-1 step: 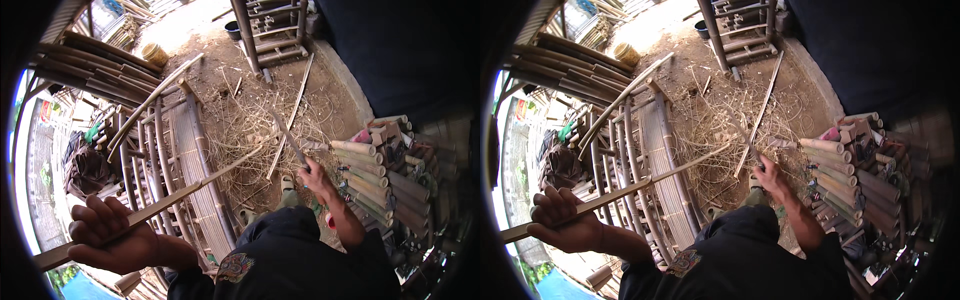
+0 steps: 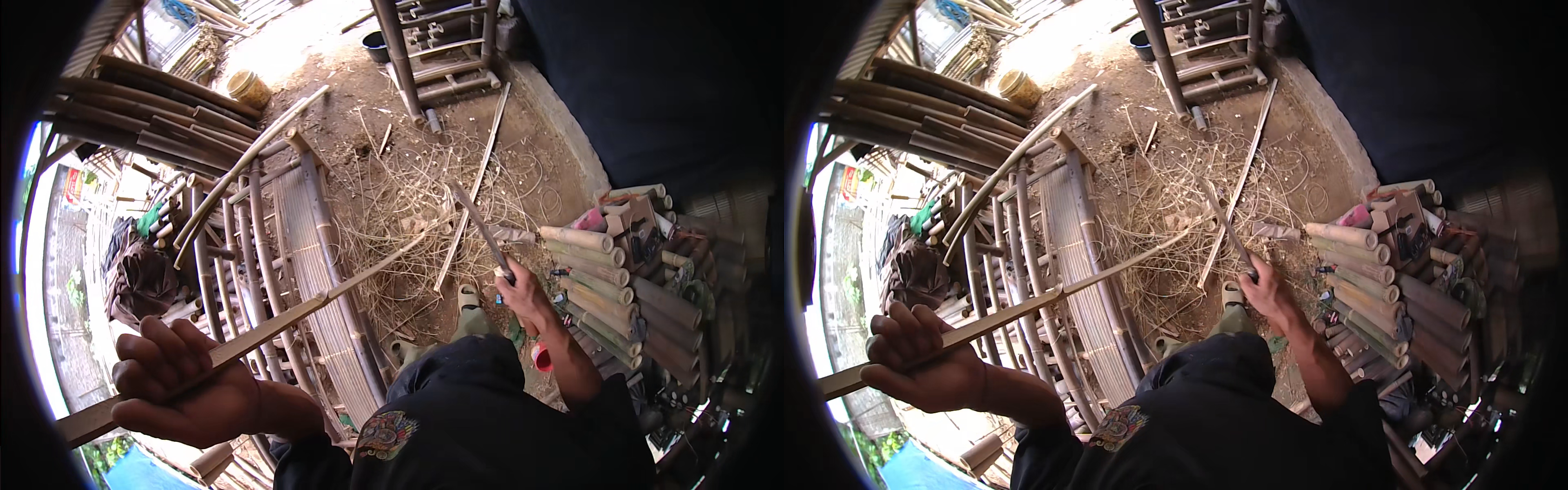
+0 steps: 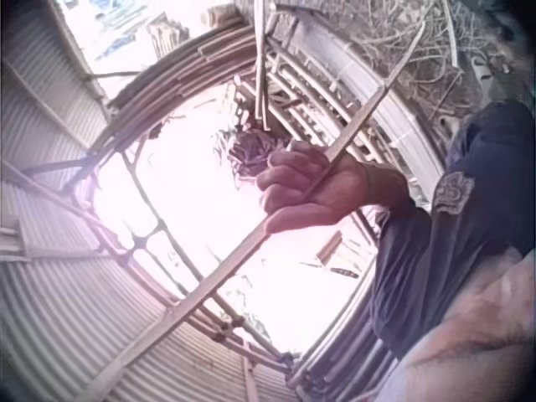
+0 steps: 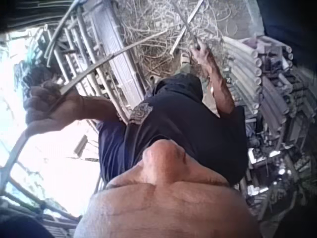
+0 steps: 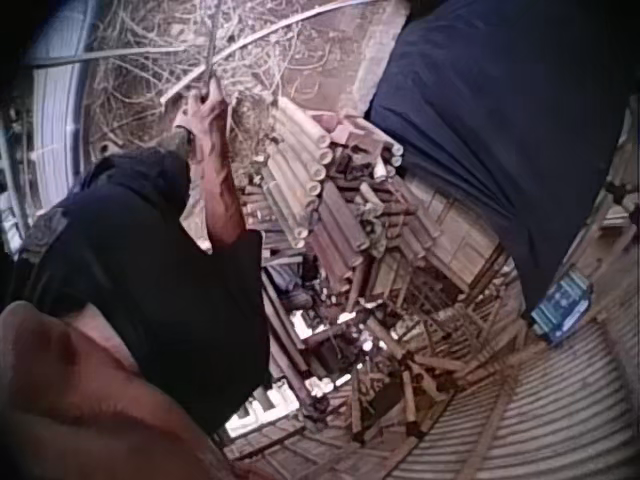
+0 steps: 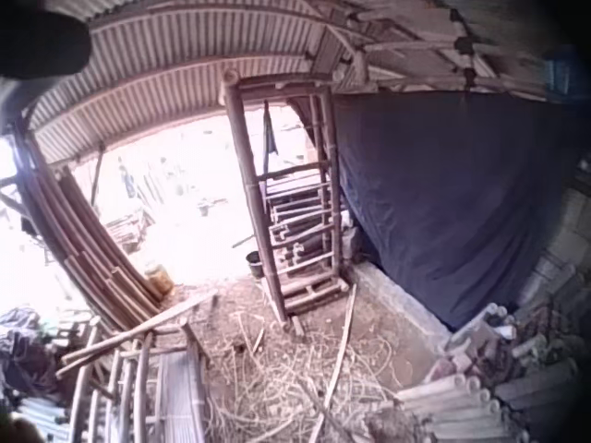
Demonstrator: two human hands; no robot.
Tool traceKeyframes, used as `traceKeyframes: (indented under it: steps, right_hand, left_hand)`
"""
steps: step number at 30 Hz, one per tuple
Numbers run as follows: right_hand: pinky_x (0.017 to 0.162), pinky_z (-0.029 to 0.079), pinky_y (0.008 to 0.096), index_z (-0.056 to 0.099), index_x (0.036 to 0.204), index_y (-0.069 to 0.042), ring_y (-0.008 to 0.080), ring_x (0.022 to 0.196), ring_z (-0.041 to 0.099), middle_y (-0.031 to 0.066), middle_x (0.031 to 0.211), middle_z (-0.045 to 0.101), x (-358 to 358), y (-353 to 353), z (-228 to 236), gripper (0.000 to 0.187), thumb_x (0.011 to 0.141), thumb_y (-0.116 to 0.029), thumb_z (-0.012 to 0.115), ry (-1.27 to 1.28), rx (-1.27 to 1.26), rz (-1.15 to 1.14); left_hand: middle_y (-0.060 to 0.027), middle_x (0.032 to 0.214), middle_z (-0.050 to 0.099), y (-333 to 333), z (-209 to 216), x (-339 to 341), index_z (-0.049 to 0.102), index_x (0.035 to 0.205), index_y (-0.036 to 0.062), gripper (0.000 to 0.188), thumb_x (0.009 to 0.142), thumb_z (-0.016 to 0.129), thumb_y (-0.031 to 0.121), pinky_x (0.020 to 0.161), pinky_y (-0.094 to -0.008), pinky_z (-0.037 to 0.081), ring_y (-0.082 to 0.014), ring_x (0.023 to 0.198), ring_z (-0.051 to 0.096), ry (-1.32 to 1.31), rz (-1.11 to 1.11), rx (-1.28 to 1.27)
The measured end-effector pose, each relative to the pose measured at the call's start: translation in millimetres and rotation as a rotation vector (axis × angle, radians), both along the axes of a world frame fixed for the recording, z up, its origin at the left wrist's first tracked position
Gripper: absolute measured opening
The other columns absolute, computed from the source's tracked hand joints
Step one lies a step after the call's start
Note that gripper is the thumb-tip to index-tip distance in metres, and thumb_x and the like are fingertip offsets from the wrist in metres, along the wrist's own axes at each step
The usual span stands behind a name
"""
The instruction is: The person uses a machete to split long bamboo poles into thin strips. They repeatedly strike the bamboo against a workbench, then place the finished strips onto a bamboo frame.
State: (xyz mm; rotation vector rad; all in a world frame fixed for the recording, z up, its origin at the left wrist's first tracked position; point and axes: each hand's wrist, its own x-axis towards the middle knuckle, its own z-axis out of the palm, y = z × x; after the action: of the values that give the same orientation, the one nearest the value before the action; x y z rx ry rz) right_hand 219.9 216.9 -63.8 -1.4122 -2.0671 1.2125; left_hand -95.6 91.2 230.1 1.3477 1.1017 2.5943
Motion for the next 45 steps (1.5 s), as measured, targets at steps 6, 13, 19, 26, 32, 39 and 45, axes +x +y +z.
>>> traceKeyframes:
  steps: [6,13,19,26,32,39,45]
  right_hand:
    - [0.063,0.048,0.0387,0.053,0.121,-0.001,0.0270,0.067,0.059,0.0136,0.073,0.055,59,20,17,0.038,0.089,-0.020,0.060,0.015,-0.351,-0.114]
    - [0.062,0.047,0.0427,0.055,0.105,0.004,0.0325,0.069,0.062,0.0207,0.075,0.059,-3,16,82,0.032,0.093,-0.026,0.056,0.062,-0.256,0.083]
    - [0.057,0.054,0.0367,0.058,0.099,0.002,0.0278,0.064,0.065,0.0152,0.081,0.061,-97,-4,175,0.021,0.093,-0.018,0.057,0.268,0.072,0.378]
    - [0.053,0.053,0.0373,0.057,0.093,0.002,0.0289,0.058,0.062,0.0154,0.074,0.058,-114,3,136,0.017,0.091,-0.015,0.059,0.106,-0.085,0.296]
    - [0.052,0.054,0.0375,0.058,0.091,0.000,0.0274,0.058,0.063,0.0143,0.073,0.059,-133,-5,145,0.017,0.089,-0.016,0.061,0.220,0.162,0.297]
    - [0.051,0.050,0.0350,0.056,0.091,-0.001,0.0232,0.058,0.060,0.0094,0.074,0.052,-148,-20,164,0.010,0.087,-0.009,0.060,0.278,0.130,0.333]
    - [0.040,0.050,0.0304,0.053,0.081,-0.003,0.0176,0.045,0.057,0.0086,0.061,0.056,-166,-10,60,0.021,0.095,-0.018,0.055,-0.059,0.299,0.153]
  left_hand:
    - [-0.0005,0.068,0.028,85,-14,23,0.027,0.067,0.0135,0.050,0.102,0.034,0.048,0.041,-0.0203,0.020,-0.0092,0.056,0.024,0.080,0.007,-0.047]
    - [-0.0014,0.067,0.030,136,-42,29,0.026,0.063,0.0141,0.053,0.102,0.032,0.049,0.038,-0.0184,0.023,-0.0079,0.050,0.028,0.181,0.133,-0.088]
    - [-0.0015,0.067,0.034,124,-54,45,0.032,0.063,0.0123,0.054,0.098,0.042,0.052,0.040,-0.0187,0.025,-0.0085,0.053,0.031,0.248,-0.143,0.051]
    - [0.0011,0.068,0.033,112,-61,48,0.030,0.062,0.0154,0.054,0.099,0.042,0.053,0.052,-0.0247,0.026,-0.0107,0.061,0.032,0.185,-0.299,0.110]
    - [0.0016,0.068,0.033,110,-58,38,0.030,0.062,0.0156,0.054,0.098,0.043,0.053,0.053,-0.0250,0.026,-0.0107,0.061,0.033,0.189,-0.373,0.077]
    - [0.0021,0.068,0.032,97,-58,23,0.031,0.061,0.0159,0.053,0.099,0.042,0.052,0.054,-0.0249,0.026,-0.0107,0.061,0.031,0.179,-0.337,0.081]
    - [0.0025,0.067,0.032,101,-56,11,0.031,0.062,0.0159,0.052,0.099,0.043,0.051,0.054,-0.0254,0.025,-0.0105,0.061,0.031,0.146,-0.398,0.093]
